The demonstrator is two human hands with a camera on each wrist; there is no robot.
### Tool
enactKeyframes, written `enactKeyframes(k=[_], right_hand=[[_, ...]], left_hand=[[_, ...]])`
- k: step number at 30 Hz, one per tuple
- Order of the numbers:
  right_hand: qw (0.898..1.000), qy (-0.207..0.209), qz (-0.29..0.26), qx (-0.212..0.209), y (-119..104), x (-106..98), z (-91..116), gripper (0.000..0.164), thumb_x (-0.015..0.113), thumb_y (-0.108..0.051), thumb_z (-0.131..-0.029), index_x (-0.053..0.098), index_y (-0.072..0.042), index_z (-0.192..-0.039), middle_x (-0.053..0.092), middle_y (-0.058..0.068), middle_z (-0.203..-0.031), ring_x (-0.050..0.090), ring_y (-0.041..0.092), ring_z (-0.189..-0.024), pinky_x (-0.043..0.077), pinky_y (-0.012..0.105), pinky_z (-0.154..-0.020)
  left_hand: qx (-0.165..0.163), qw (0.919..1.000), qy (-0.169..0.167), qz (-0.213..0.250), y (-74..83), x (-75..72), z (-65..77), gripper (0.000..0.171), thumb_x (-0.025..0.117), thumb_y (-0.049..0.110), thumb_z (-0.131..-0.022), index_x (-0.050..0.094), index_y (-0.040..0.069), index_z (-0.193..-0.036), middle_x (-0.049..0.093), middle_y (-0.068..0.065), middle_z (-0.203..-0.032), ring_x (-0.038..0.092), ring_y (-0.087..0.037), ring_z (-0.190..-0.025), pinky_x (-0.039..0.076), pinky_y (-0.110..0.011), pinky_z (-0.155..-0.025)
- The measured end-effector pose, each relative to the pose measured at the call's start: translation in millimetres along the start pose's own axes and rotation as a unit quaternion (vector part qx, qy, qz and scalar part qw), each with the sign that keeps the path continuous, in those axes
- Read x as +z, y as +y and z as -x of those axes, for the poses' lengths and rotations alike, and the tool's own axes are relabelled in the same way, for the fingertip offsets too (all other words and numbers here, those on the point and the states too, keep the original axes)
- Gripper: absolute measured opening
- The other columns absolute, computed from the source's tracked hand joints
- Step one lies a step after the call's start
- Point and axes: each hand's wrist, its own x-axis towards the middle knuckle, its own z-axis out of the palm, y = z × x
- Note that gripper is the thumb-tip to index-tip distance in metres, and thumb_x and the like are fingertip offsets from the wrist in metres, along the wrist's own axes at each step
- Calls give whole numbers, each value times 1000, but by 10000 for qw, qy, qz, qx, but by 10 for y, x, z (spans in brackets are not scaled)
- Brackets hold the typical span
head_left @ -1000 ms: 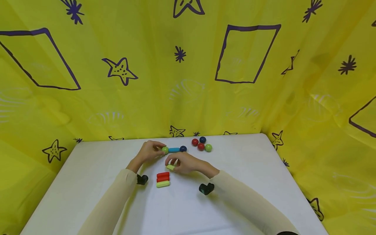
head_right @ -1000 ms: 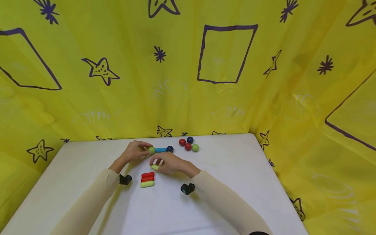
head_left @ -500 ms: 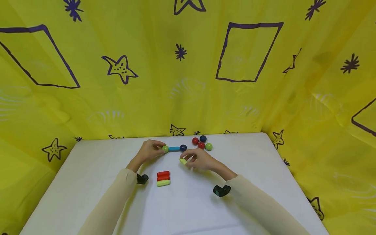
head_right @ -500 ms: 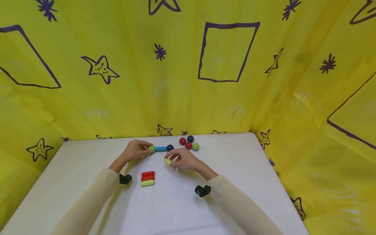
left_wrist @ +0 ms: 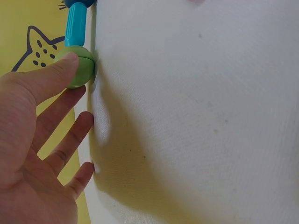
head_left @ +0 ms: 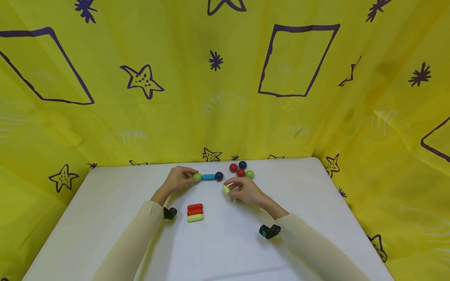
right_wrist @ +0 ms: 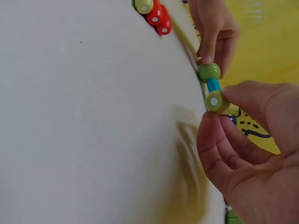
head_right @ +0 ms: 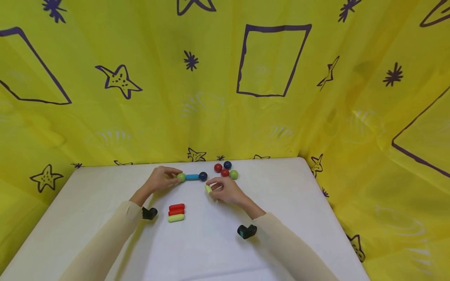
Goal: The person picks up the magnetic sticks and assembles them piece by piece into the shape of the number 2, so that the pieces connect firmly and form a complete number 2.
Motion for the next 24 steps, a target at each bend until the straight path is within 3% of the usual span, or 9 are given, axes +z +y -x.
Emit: enactKeyframes(k=[9, 24], right_hand=[[9954, 745, -497, 347, 48, 161, -78, 34, 77, -6, -91, 72, -8, -124, 72, 9, -100, 67, 20, -73, 58, 30, -67], [9896, 1061, -591, 774, 13, 301, -282, 31, 77, -7, -92, 73, -7, -122, 74, 9, -94, 65, 17, -65, 58, 29, -62]], left_hand=[[15, 10000, -30, -82, 26, -21, -16, 30, 81, 13, -89, 78, 6, -118, 76, -10, -112, 65, -24, -94, 55, -39, -84], [-53, 10000, 50, -58, 22, -1, -6, 27, 81, 12, -89, 79, 7, -116, 76, -10, -111, 63, -23, -90, 52, -33, -80]])
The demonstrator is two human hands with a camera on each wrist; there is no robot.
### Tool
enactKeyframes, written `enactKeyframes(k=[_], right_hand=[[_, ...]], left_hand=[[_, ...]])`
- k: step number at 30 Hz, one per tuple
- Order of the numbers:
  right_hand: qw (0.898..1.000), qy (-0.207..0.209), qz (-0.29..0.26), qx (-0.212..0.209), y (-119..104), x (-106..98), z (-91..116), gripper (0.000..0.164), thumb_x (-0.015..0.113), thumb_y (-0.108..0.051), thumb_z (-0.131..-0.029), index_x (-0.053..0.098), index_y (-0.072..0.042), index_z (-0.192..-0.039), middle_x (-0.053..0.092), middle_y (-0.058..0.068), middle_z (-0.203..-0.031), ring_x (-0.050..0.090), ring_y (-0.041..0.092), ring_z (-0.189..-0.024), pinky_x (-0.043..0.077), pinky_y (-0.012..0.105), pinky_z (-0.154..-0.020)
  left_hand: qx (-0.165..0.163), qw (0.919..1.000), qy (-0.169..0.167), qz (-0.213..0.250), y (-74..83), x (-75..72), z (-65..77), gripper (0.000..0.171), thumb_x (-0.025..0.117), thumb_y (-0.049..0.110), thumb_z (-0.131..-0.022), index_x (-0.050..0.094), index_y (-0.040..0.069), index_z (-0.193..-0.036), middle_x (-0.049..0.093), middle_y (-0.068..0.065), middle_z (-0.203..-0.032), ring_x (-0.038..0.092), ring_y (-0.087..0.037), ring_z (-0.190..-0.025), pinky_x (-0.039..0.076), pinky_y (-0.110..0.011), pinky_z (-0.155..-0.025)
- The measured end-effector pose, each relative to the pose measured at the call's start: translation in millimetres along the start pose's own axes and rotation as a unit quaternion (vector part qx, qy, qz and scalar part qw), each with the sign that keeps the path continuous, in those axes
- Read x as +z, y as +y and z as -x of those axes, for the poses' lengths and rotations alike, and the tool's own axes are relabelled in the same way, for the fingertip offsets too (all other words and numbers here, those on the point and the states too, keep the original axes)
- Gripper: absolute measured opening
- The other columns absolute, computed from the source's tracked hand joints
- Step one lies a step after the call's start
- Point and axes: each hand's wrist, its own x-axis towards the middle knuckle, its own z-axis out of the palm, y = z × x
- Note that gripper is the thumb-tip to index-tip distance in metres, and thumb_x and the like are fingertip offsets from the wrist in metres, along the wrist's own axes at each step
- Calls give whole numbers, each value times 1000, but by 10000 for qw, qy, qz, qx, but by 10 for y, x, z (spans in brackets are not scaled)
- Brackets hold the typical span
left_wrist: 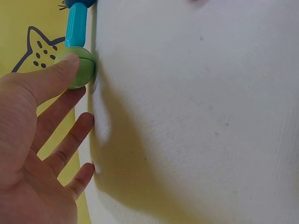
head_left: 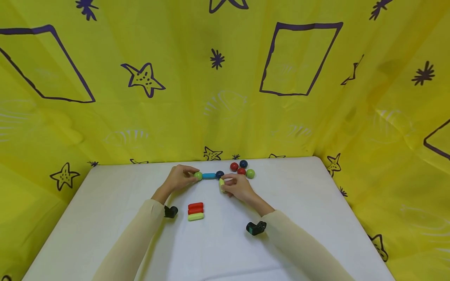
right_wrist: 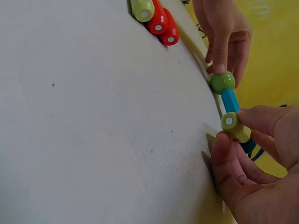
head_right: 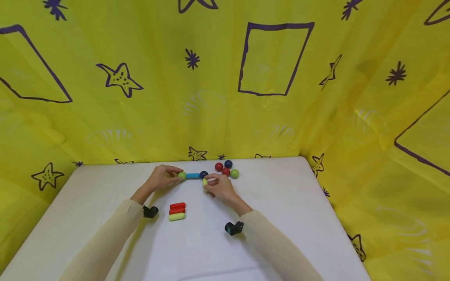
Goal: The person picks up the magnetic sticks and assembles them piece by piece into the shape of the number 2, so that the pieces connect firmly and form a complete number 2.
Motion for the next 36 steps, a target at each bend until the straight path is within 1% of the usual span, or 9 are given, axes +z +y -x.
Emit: enactKeyframes(k=[9, 16, 24, 30, 36], right_hand=[[9997, 79, 188, 161, -42, 33, -8, 28, 77, -9, -92, 72, -8, -120, 73, 9, -94, 66, 17, -63, 58, 28, -61], [9993, 134, 338, 56, -70, 67, 1, 28, 77, -7, -91, 71, -7, -118, 67, 10, -93, 64, 17, -62, 56, 26, -58], [9990, 169, 405, 15, -76, 85, 1, 27, 76, -5, -91, 70, -5, -117, 66, 11, -94, 62, 17, -63, 54, 25, -57], [9988, 198, 437, -39, -89, 90, 13, 26, 76, -5, -90, 70, -6, -116, 66, 11, -92, 61, 17, -59, 52, 23, -55], [9986, 229, 466, -86, -86, 95, 18, 26, 77, -4, -90, 70, -6, -114, 66, 10, -92, 58, 17, -58, 50, 22, -54]], left_hand=[[-15, 10000, -23, 8, 16, -9, 5, 28, 81, 12, -90, 78, 6, -117, 75, -10, -114, 62, -24, -93, 52, -34, -81], [-159, 9999, -51, 31, 2, -2, -3, 29, 81, 14, -90, 78, 9, -118, 75, -8, -116, 62, -23, -94, 52, -34, -83], [-116, 9999, -64, 56, -9, 2, -4, 28, 81, 13, -90, 78, 8, -118, 75, -9, -115, 63, -23, -94, 53, -35, -84], [-89, 9999, -52, 40, -15, 3, -11, 29, 81, 14, -90, 78, 8, -118, 75, -8, -115, 63, -23, -95, 53, -36, -85], [-150, 9999, -57, 49, -13, 8, -6, 28, 81, 14, -90, 78, 9, -118, 75, -7, -114, 63, -23, -95, 52, -35, -84]])
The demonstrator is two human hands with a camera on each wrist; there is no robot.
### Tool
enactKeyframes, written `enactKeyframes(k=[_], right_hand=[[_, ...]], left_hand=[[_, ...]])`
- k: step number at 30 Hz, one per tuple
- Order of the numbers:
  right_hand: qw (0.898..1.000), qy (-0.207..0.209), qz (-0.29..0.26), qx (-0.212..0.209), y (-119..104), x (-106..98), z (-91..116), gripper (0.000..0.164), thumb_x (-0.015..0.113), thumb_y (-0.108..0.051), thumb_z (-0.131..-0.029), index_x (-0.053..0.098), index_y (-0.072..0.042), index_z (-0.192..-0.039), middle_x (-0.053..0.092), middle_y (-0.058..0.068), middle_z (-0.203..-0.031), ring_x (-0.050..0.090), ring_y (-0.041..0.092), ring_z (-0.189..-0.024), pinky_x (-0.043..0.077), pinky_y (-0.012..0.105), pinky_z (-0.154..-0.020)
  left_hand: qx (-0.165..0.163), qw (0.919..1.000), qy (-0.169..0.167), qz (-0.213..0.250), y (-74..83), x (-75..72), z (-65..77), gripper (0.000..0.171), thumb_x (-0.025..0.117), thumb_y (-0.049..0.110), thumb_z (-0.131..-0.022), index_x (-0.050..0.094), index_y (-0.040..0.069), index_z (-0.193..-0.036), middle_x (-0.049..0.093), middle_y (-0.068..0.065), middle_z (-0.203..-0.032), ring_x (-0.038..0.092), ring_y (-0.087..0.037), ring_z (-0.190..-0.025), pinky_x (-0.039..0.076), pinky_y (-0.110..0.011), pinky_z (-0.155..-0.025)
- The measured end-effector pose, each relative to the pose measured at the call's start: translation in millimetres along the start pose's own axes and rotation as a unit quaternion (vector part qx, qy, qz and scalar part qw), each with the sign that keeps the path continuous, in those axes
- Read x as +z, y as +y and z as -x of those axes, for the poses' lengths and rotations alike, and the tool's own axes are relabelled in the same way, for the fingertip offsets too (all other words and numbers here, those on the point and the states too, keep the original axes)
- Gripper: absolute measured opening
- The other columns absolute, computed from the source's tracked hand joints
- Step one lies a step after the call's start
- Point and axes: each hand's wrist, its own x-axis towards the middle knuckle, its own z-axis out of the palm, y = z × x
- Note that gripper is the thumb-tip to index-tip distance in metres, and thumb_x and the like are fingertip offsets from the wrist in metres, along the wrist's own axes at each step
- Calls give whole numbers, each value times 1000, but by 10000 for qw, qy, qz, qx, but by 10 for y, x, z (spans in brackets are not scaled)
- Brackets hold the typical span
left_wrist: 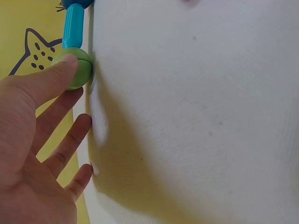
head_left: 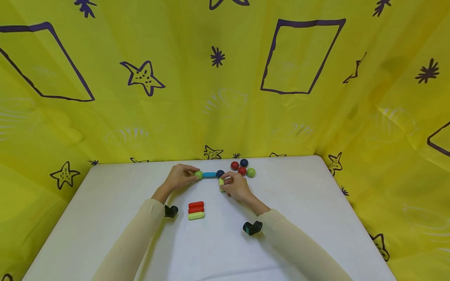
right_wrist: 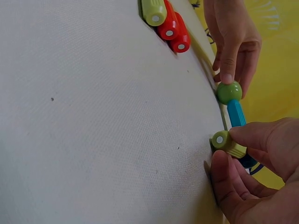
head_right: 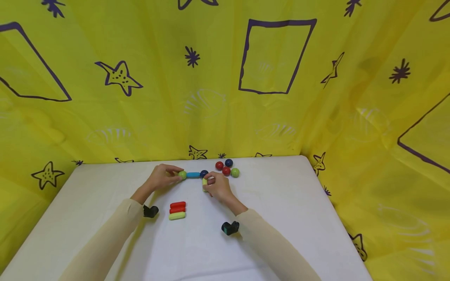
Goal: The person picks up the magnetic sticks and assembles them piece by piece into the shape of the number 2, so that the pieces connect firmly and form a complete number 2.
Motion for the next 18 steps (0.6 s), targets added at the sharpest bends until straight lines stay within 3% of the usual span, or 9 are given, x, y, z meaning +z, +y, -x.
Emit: enactKeyframes(k=[18], right_hand=[[9999, -79, 66, -60, -8, -12, -7, 26, 78, -4, -89, 68, -6, -113, 66, 9, -92, 59, 16, -56, 51, 24, -53]], left_hand=[[14, 10000, 34, -45, 33, -16, 9, 28, 81, 13, -89, 79, 8, -117, 75, -9, -113, 62, -24, -94, 53, -36, -83]])
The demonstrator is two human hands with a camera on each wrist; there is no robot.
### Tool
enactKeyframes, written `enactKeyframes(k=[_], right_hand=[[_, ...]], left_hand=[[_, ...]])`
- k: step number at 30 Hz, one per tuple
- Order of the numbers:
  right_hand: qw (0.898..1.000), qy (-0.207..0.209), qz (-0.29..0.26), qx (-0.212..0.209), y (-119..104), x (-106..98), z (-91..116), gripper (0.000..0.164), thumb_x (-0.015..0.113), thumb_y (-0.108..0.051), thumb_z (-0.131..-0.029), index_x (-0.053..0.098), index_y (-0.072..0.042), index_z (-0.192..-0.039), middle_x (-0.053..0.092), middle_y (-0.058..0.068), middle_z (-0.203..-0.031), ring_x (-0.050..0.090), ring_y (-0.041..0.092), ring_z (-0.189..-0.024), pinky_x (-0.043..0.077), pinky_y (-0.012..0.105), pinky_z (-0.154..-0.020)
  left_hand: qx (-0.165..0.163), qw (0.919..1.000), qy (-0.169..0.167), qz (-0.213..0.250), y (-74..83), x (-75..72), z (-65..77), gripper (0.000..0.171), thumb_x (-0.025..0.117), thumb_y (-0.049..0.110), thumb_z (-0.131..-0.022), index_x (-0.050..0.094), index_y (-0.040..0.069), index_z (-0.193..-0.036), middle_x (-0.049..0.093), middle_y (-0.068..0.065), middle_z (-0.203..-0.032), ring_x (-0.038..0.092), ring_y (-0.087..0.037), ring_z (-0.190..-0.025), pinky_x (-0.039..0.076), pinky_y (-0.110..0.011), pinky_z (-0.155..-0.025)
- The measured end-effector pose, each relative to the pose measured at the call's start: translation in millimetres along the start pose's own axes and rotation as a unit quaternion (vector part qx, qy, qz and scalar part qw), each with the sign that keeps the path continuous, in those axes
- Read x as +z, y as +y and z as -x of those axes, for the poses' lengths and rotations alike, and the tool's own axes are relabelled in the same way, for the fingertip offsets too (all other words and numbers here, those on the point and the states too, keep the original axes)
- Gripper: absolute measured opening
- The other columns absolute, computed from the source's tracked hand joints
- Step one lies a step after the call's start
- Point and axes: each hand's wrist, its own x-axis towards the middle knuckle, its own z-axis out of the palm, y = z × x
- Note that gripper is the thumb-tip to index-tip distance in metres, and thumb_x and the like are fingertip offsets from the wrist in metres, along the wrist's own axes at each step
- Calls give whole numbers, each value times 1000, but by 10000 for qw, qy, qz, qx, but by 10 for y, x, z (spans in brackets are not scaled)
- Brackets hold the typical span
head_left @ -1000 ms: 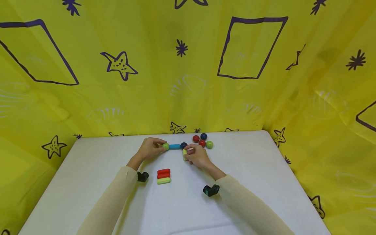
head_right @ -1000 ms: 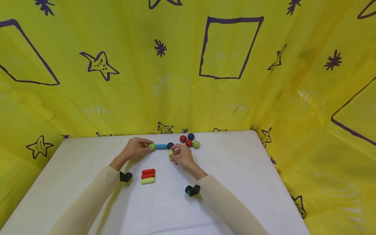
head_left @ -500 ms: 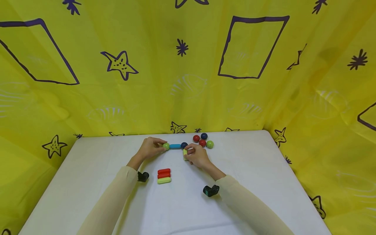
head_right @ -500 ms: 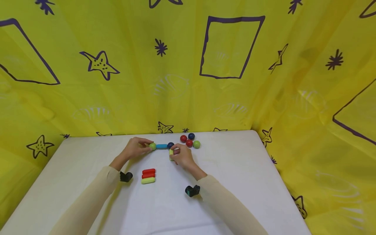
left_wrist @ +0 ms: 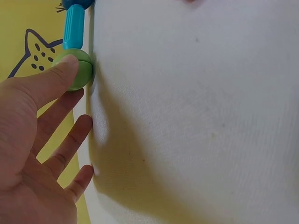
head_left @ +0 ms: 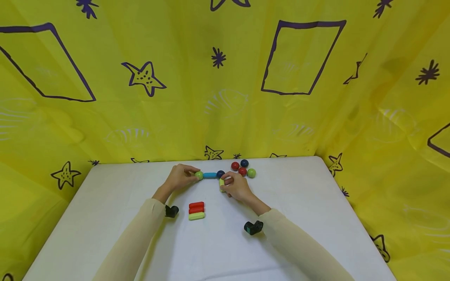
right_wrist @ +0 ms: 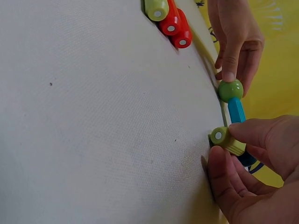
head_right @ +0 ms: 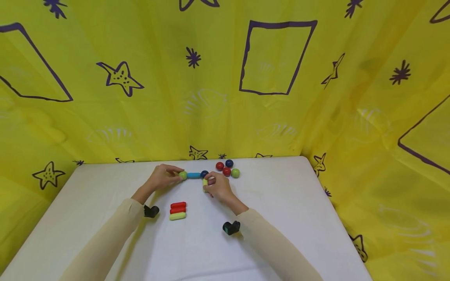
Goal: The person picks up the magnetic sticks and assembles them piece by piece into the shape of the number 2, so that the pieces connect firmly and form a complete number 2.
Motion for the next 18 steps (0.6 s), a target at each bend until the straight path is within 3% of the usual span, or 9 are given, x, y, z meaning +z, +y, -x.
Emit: enactKeyframes(k=[18], right_hand=[[10000, -13, 70, -42, 13, -53, -45, 26, 78, -3, -89, 68, -5, -113, 65, 11, -94, 61, 17, -59, 52, 25, -53]], left_hand=[[94, 9999, 16, -84, 30, 26, -58, 28, 82, 13, -88, 79, 8, -116, 76, -11, -111, 60, -21, -83, 50, -30, -73]])
